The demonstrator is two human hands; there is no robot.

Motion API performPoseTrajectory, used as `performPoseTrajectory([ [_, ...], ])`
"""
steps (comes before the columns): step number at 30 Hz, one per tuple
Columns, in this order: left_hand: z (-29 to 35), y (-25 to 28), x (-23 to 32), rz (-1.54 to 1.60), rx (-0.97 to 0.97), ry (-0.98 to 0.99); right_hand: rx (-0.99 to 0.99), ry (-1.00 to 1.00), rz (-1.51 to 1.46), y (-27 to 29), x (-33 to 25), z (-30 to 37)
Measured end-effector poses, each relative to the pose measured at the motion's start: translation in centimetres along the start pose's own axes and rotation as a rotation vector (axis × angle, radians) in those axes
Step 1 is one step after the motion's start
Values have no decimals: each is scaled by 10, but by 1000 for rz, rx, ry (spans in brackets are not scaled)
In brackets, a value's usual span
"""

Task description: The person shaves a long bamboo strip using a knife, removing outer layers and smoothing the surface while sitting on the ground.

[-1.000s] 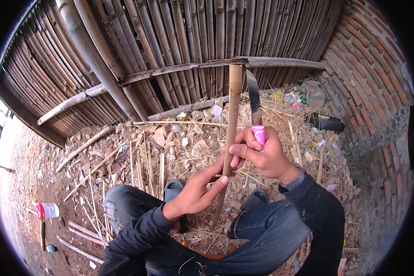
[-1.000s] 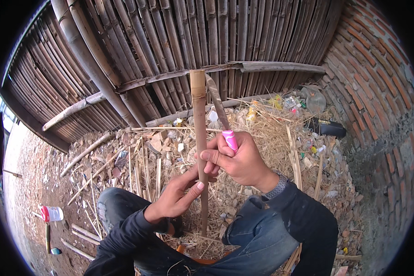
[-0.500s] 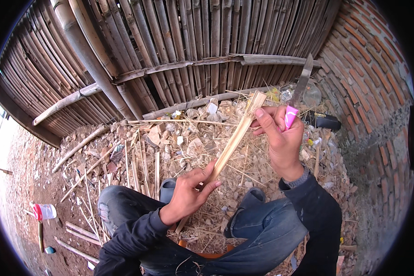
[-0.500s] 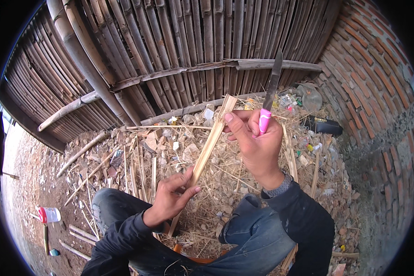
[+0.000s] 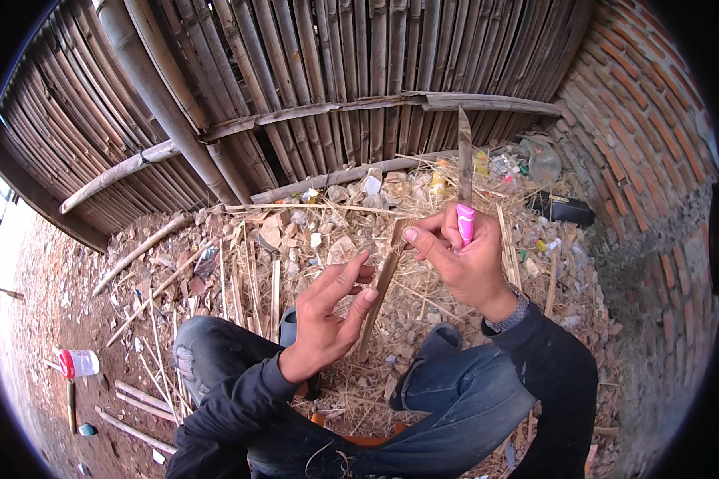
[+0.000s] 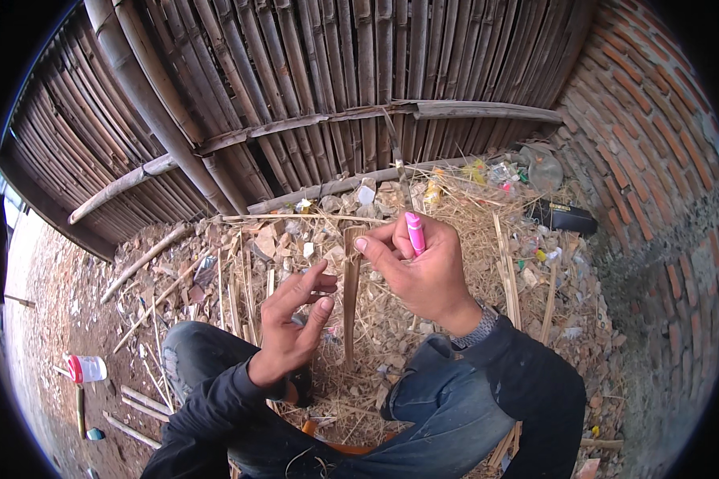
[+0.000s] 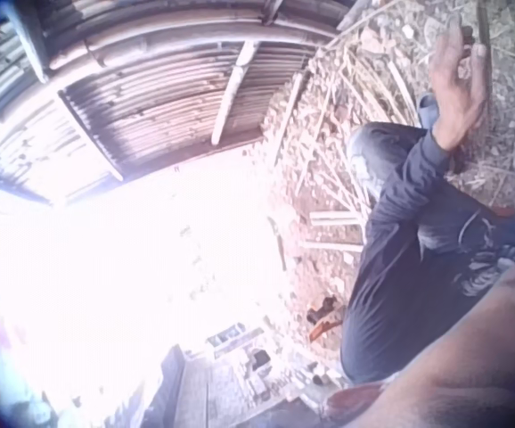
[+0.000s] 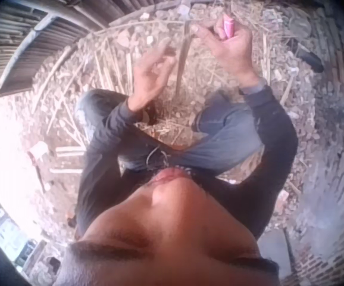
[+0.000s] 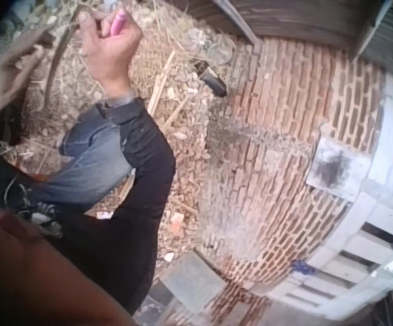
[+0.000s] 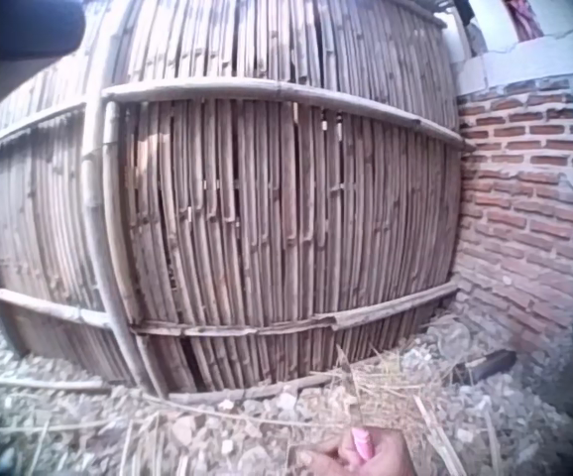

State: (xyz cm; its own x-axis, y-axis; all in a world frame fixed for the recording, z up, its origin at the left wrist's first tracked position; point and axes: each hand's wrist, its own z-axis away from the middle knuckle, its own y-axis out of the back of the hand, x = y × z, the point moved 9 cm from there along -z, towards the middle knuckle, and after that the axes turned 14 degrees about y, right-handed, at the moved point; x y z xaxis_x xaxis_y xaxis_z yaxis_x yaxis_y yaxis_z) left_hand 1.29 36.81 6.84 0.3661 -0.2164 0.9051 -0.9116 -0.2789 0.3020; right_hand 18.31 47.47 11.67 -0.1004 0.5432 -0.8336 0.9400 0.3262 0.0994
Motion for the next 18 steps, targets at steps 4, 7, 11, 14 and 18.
performPoseTrajectory([
  [4, -7, 17, 14, -22, 99, -70, -120, 13, 35, -27, -3, 6],
  [7, -9, 25, 14, -55, 164, -56, -142, 57, 67, -34, 1, 11],
  [11, -11, 33, 19, -70, 194, -70, -224, 100, 109, -43, 2, 11],
  [14, -11, 36, 24, -80, 229, -148, -258, 100, 93, -51, -2, 11],
  [18, -11, 37, 23, -78, 197, -86, -282, 74, 81, -53, -3, 12],
])
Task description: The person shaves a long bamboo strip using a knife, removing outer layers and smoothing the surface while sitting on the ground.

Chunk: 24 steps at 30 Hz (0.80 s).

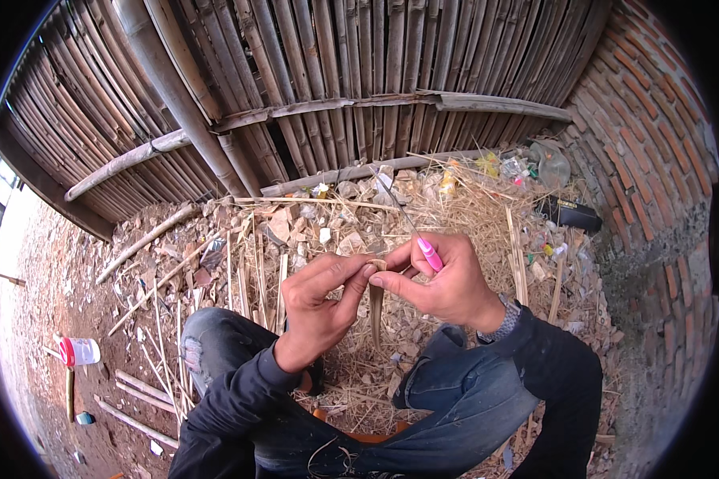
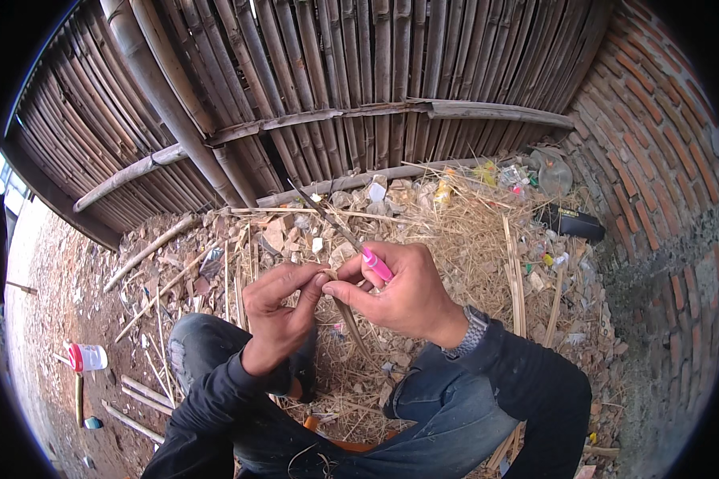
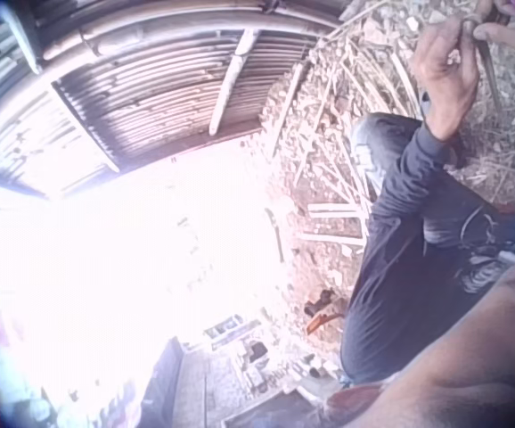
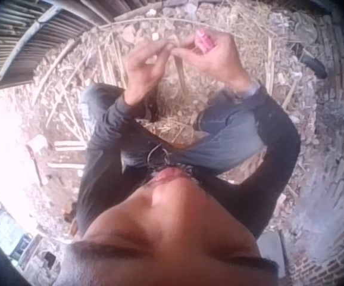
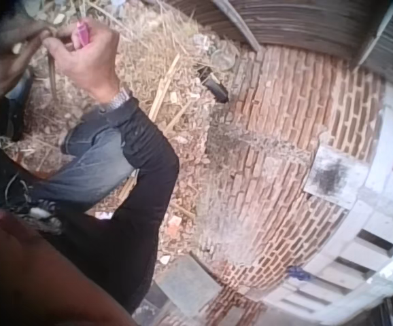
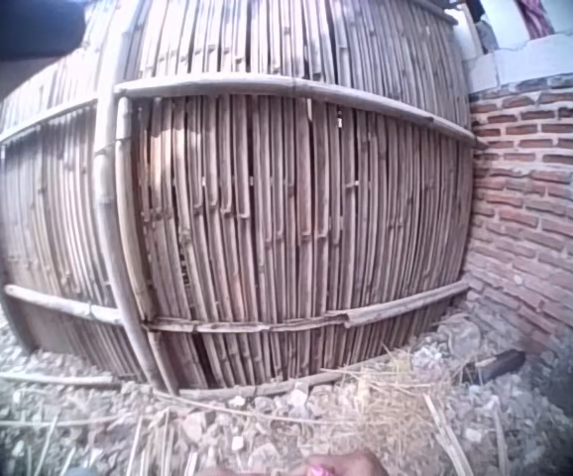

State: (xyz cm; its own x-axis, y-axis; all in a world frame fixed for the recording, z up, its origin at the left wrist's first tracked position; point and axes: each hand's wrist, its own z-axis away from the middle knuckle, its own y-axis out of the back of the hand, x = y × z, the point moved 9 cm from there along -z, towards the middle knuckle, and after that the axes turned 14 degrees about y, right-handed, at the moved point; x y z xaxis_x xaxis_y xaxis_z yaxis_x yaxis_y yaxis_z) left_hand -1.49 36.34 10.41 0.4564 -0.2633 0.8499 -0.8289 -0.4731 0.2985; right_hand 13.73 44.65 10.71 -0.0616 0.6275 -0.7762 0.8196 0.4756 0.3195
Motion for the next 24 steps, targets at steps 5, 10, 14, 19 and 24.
performPoseTrajectory([
  [5, -1, -1, -6, 1, -49, 67, -10, 28, 55, 1, -1, -1],
  [10, -3, -4, -4, 12, -52, 63, -50, -35, 87, 3, -7, -2],
  [14, -2, -1, -11, 39, -55, 98, -65, -22, 125, 0, -13, -7],
  [19, -4, -2, -12, 39, -66, 104, -44, -11, 121, 2, -14, -8],
  [24, -6, -1, -12, 44, -73, 131, -58, 10, 140, 4, -13, -10],
])
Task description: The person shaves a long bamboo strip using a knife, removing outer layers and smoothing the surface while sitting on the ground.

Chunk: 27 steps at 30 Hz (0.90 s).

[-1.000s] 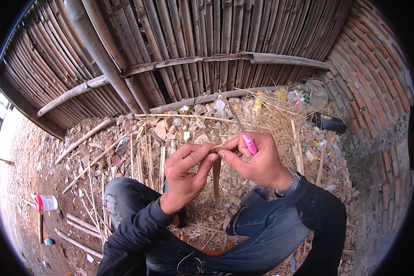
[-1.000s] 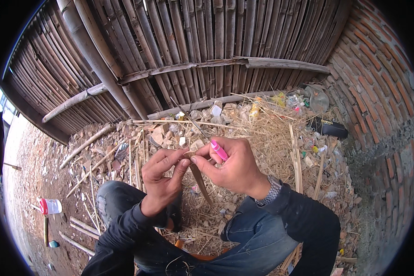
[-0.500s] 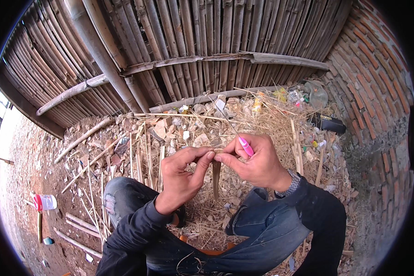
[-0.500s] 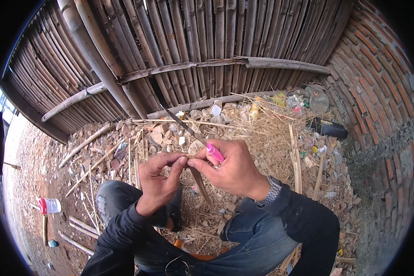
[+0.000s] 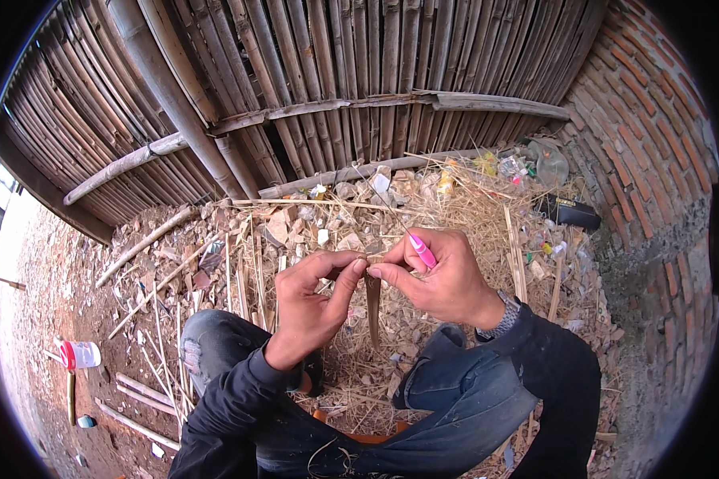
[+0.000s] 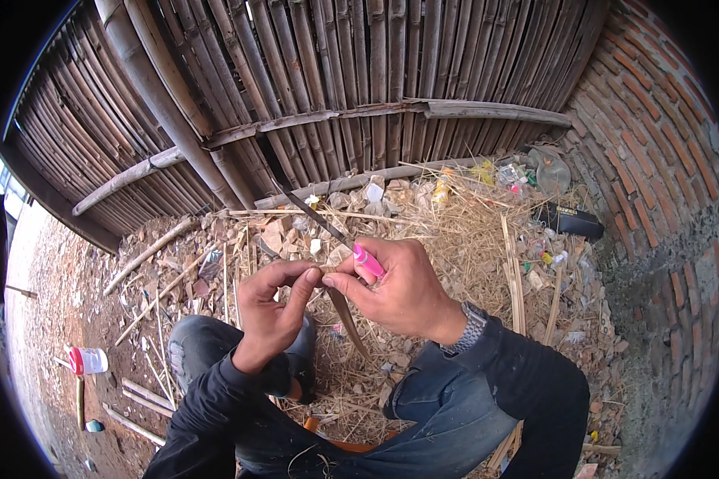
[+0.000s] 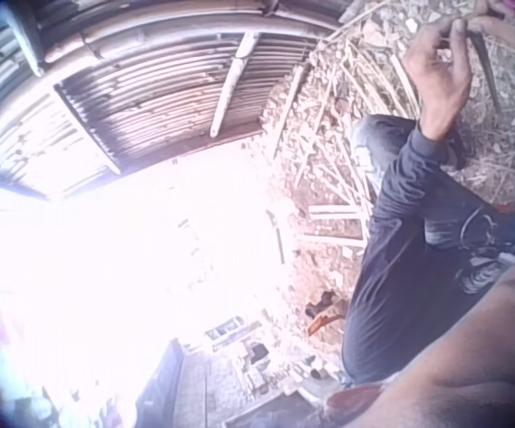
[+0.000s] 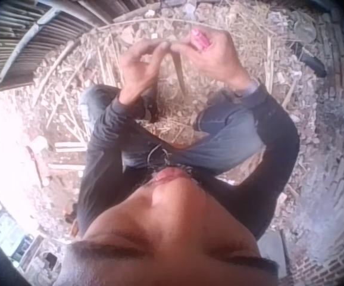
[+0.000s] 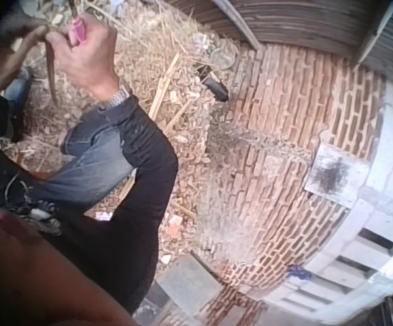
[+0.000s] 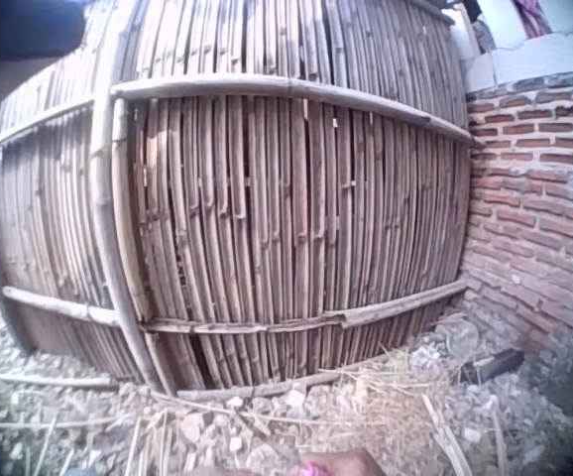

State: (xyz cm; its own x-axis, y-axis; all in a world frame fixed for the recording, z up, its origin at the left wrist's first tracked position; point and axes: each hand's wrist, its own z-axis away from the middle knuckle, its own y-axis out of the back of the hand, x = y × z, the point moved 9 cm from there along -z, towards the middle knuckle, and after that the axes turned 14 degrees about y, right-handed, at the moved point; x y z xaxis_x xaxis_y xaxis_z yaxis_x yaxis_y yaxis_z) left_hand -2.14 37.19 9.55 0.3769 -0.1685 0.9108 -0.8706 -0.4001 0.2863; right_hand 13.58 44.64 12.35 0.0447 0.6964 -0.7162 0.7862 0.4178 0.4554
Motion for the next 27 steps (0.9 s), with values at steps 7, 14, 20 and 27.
performPoseTrajectory([
  [7, 0, -3, -8, 12, -33, -26, 28, -38, -26, -1, 6, 0],
  [14, 3, -22, -17, 7, -166, 32, 156, -140, -288, 5, 36, 11],
  [20, 13, -48, -27, -68, -333, 54, 10, -210, -271, 3, 47, 15],
  [27, 2, -27, -63, 168, -158, 328, 20, -220, -191, 5, 51, 16],
])
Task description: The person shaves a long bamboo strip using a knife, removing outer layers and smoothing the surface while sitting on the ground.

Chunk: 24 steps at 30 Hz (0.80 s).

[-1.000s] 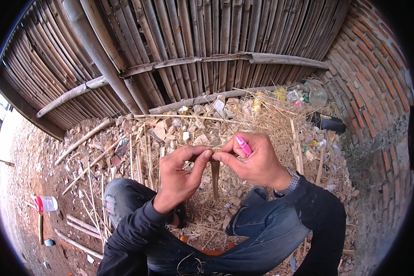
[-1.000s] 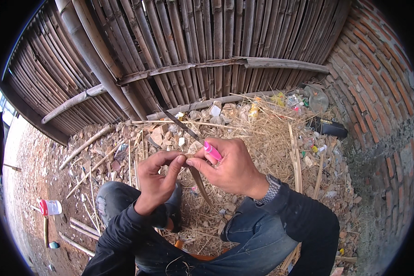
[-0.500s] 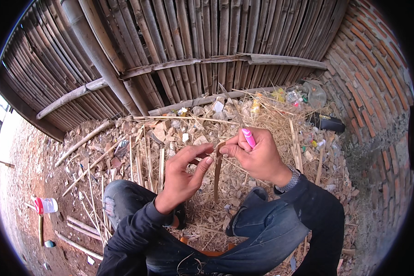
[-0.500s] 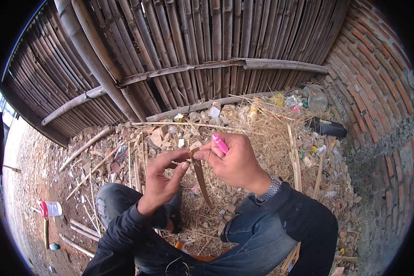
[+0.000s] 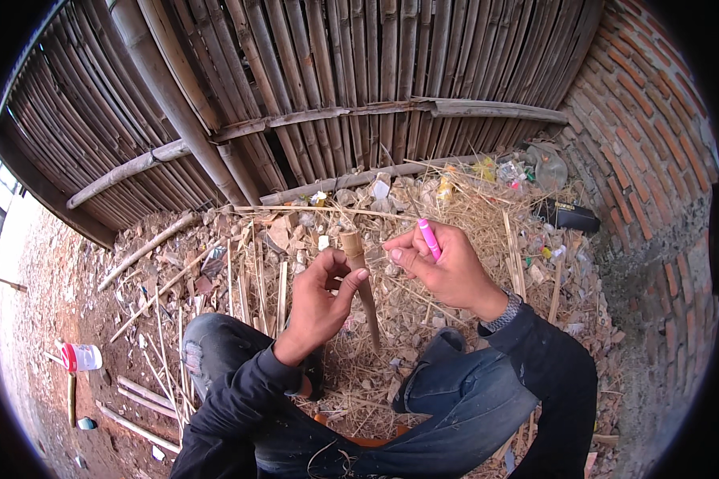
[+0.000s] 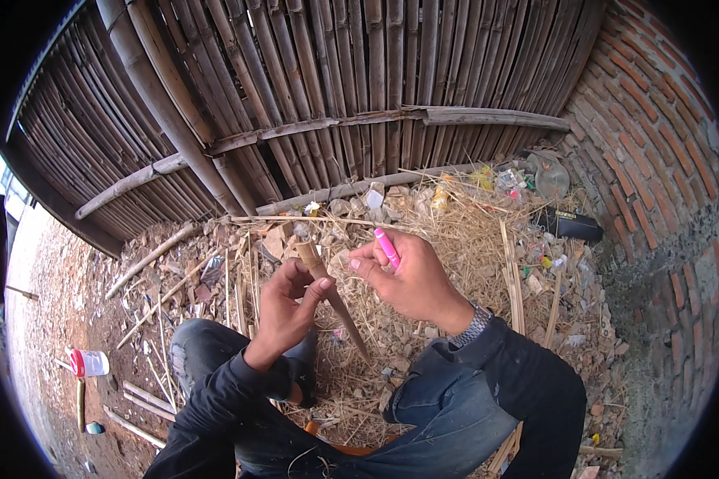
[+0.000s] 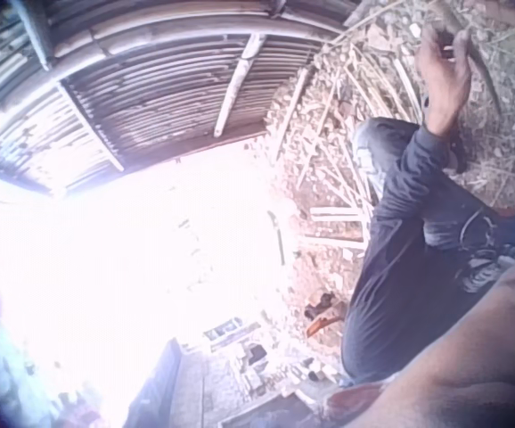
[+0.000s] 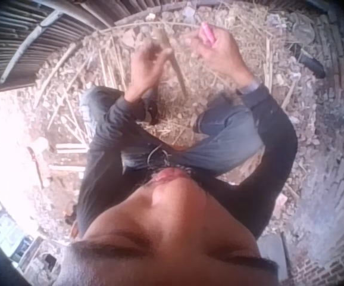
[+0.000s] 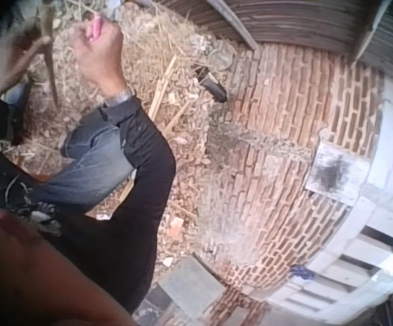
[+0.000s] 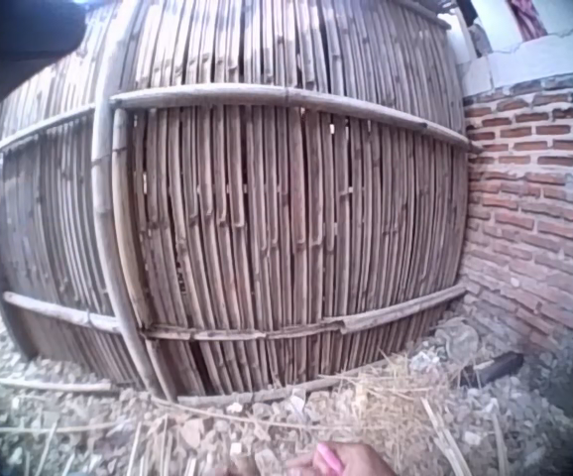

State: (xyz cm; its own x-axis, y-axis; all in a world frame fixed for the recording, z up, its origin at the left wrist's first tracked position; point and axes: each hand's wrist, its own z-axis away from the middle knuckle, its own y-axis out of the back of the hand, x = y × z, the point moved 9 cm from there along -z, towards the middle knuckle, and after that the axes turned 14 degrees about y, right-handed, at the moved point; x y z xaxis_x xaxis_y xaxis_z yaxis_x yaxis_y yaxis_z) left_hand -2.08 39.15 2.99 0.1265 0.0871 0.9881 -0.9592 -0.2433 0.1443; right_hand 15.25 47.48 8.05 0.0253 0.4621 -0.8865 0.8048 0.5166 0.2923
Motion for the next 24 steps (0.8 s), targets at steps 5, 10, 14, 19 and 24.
performPoseTrajectory([
  [5, -3, 27, 34, 295, 47, -95, -62, 20, 69, -3, 0, 2],
  [10, -1, 13, 37, 335, -91, -150, 33, 143, -79, -9, -18, -1],
  [14, 7, -3, 32, 287, -159, -154, 157, 242, -191, -7, -55, -4],
  [19, 12, -8, 39, 217, -173, -165, 139, 217, -246, -10, -62, -9],
  [24, 10, -14, 40, 81, -205, -156, 242, 306, -2, 19, -83, -5],
])
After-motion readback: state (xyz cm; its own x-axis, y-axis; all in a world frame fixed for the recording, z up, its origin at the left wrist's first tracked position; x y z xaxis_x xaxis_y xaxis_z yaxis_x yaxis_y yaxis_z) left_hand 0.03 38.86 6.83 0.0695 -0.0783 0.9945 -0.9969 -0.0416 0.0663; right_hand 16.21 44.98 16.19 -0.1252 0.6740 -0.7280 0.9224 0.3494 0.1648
